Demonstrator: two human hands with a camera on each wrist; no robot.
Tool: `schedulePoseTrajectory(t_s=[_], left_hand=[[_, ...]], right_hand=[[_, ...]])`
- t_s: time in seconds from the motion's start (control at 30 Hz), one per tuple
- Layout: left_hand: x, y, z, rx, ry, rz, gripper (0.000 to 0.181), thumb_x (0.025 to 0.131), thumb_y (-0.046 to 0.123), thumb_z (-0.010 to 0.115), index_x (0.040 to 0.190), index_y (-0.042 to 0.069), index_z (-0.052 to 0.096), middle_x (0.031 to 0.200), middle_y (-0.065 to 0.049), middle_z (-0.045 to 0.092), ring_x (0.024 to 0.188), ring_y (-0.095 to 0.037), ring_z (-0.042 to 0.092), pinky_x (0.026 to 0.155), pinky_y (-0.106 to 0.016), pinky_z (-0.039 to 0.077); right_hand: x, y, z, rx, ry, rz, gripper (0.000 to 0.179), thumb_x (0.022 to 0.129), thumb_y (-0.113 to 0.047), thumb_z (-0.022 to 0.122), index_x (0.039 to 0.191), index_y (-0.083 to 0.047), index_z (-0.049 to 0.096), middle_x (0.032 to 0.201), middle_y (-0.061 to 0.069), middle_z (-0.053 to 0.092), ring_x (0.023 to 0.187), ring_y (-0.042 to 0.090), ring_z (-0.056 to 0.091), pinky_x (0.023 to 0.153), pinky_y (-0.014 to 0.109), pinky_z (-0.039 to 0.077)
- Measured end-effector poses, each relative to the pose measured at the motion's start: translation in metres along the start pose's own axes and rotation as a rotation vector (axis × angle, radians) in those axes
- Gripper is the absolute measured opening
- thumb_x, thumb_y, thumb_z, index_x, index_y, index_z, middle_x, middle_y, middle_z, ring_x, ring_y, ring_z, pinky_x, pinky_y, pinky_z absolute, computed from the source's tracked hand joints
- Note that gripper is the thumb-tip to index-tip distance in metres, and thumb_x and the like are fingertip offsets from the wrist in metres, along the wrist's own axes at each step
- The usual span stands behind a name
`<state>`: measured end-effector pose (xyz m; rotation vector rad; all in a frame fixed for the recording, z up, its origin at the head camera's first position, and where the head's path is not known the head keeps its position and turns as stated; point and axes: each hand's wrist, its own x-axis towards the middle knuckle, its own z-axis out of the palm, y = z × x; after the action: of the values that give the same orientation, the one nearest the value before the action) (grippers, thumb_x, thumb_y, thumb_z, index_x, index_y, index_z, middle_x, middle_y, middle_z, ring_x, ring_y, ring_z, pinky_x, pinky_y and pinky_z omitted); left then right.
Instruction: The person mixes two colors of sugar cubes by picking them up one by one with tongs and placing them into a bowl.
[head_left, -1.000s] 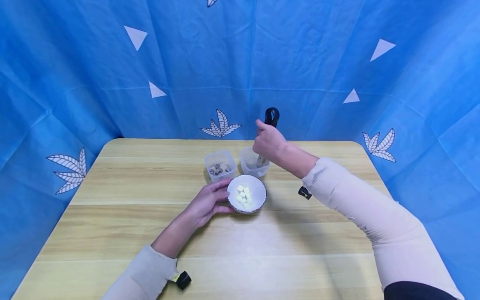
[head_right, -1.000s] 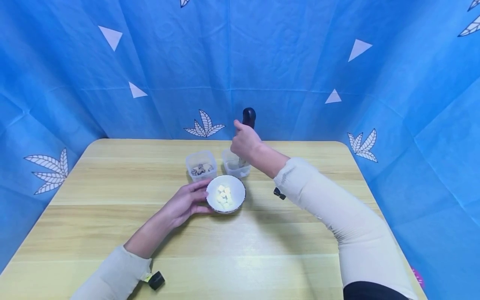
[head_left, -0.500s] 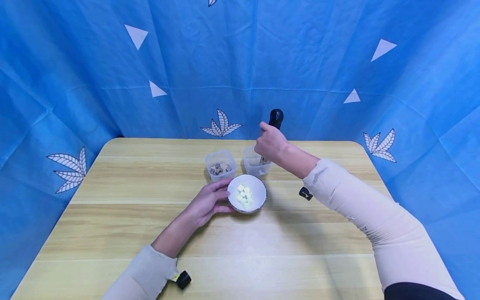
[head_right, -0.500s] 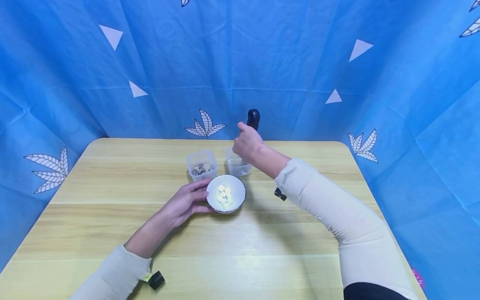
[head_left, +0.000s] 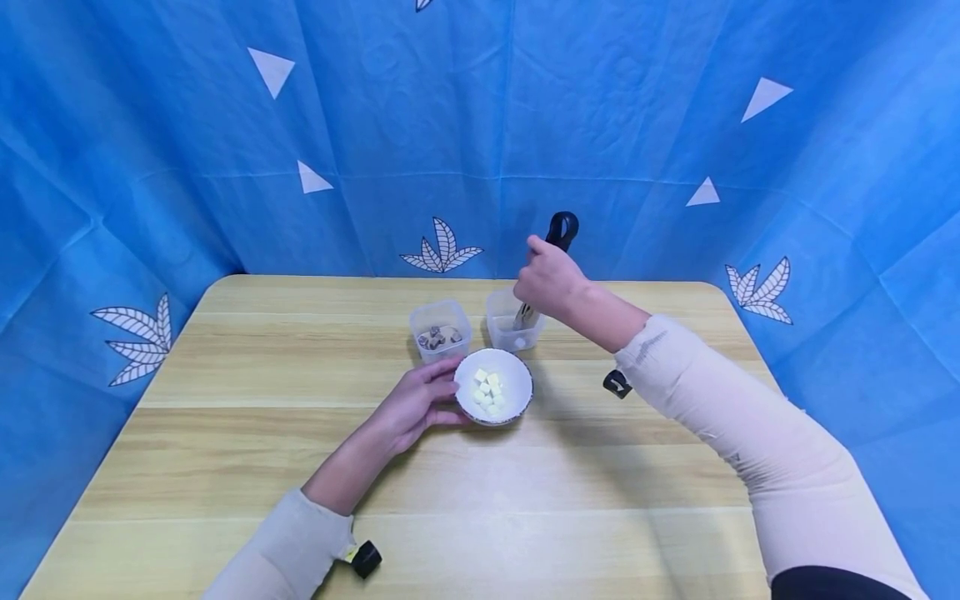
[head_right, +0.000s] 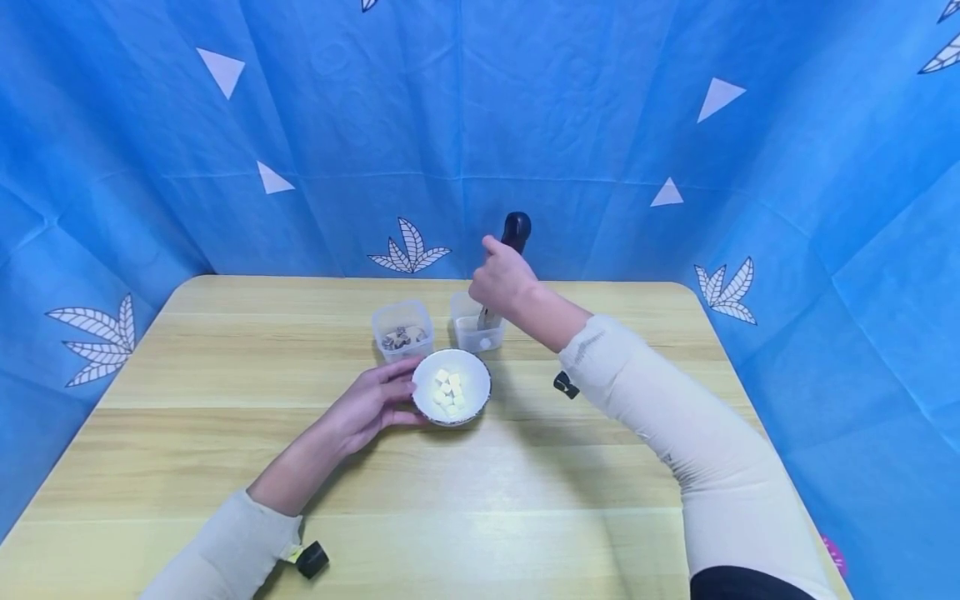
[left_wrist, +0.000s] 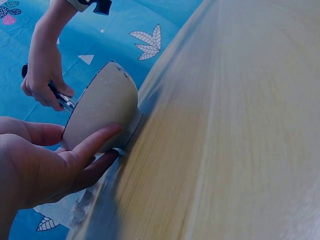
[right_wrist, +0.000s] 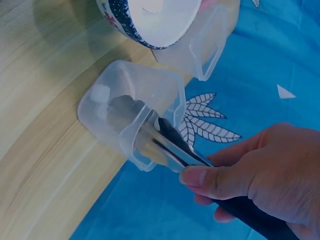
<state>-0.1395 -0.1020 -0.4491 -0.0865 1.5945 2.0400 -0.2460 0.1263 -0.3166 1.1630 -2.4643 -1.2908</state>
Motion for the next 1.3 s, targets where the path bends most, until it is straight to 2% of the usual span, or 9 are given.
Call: schedulePoseTrajectory(t_s=[0.2,0.3,0.47,0.63,0.73,0.87,1.03,1.3], left_hand=[[0.001,0.001,0.001,0.000,0.005,-0.002,0.061,0.104,0.000,0.047,0.162,0.005,0.030,0.164,-0.024,0.036,0.142,-0.045,0.050,0.102,-0.055,0.060],[0.001,0.001,0.001,-0.001,0.007,-0.002,0.061,0.104,0.000,0.048,0.162,0.005,0.030,0.164,-0.024,0.036,0.142,-0.046,0.049,0.102,-0.055,0.060],[0.001,0.001,0.001,0.001,0.001,0.001,0.062,0.103,0.000,0.048,0.162,0.005,0.029,0.165,-0.024,0.035,0.143,-0.046,0.049,0.102,-0.055,0.060],[0.001,0.001,0.001,0.001,-0.001,0.001,0.062,0.103,0.000,0.048,0.162,0.005,0.030,0.165,-0.024,0.035,0.142,-0.046,0.049,0.101,-0.055,0.061],[0.001,0.001,0.001,0.005,-0.002,0.000,0.063,0.103,0.000,0.049,0.162,0.005,0.030,0.164,-0.024,0.036,0.142,-0.046,0.050,0.101,-0.054,0.061],[0.001,0.002,0.001,0.007,-0.002,-0.002,0.063,0.103,0.000,0.049,0.163,0.006,0.030,0.165,-0.024,0.035,0.142,-0.046,0.049,0.101,-0.055,0.061],[0.001,0.002,0.000,0.006,0.004,-0.006,0.063,0.103,0.001,0.049,0.163,0.007,0.030,0.165,-0.023,0.035,0.142,-0.046,0.049,0.102,-0.055,0.061],[0.000,0.001,0.000,-0.021,-0.017,-0.005,0.063,0.103,-0.001,0.048,0.163,0.006,0.030,0.165,-0.023,0.036,0.142,-0.044,0.050,0.103,-0.053,0.060]], right_hand=[[-0.010,0.008,0.010,0.070,0.083,0.062,0.017,0.094,-0.010,0.075,0.083,-0.021,0.080,0.084,0.000,0.078,0.093,0.023,0.068,0.116,0.048,0.039],[-0.017,0.013,0.015,0.111,0.109,0.091,0.012,0.093,-0.012,0.077,0.085,-0.020,0.080,0.088,0.001,0.079,0.095,0.025,0.068,0.115,0.049,0.040],[-0.030,0.024,0.022,0.225,0.166,0.135,0.005,0.092,-0.017,0.079,0.093,-0.021,0.082,0.094,0.002,0.080,0.097,0.028,0.067,0.107,0.049,0.043],[-0.044,0.033,0.029,0.374,0.217,0.149,0.019,0.091,-0.027,0.079,0.109,-0.022,0.081,0.101,0.001,0.080,0.094,0.028,0.063,0.102,0.051,0.043],[-0.052,0.035,0.034,0.462,0.259,0.163,0.024,0.091,-0.030,0.079,0.113,-0.020,0.079,0.099,0.001,0.078,0.090,0.027,0.060,0.101,0.054,0.042],[-0.063,0.032,0.038,0.571,0.328,0.165,0.024,0.091,-0.028,0.079,0.113,-0.019,0.077,0.097,0.003,0.077,0.090,0.028,0.061,0.098,0.055,0.043],[-0.070,0.022,0.040,0.663,0.410,0.126,0.026,0.090,-0.027,0.080,0.113,-0.015,0.077,0.100,0.006,0.079,0.091,0.031,0.066,0.095,0.054,0.047],[-0.078,-0.005,0.042,0.708,0.484,0.072,0.026,0.088,-0.025,0.082,0.111,-0.013,0.078,0.102,0.005,0.081,0.092,0.027,0.070,0.093,0.048,0.052]])
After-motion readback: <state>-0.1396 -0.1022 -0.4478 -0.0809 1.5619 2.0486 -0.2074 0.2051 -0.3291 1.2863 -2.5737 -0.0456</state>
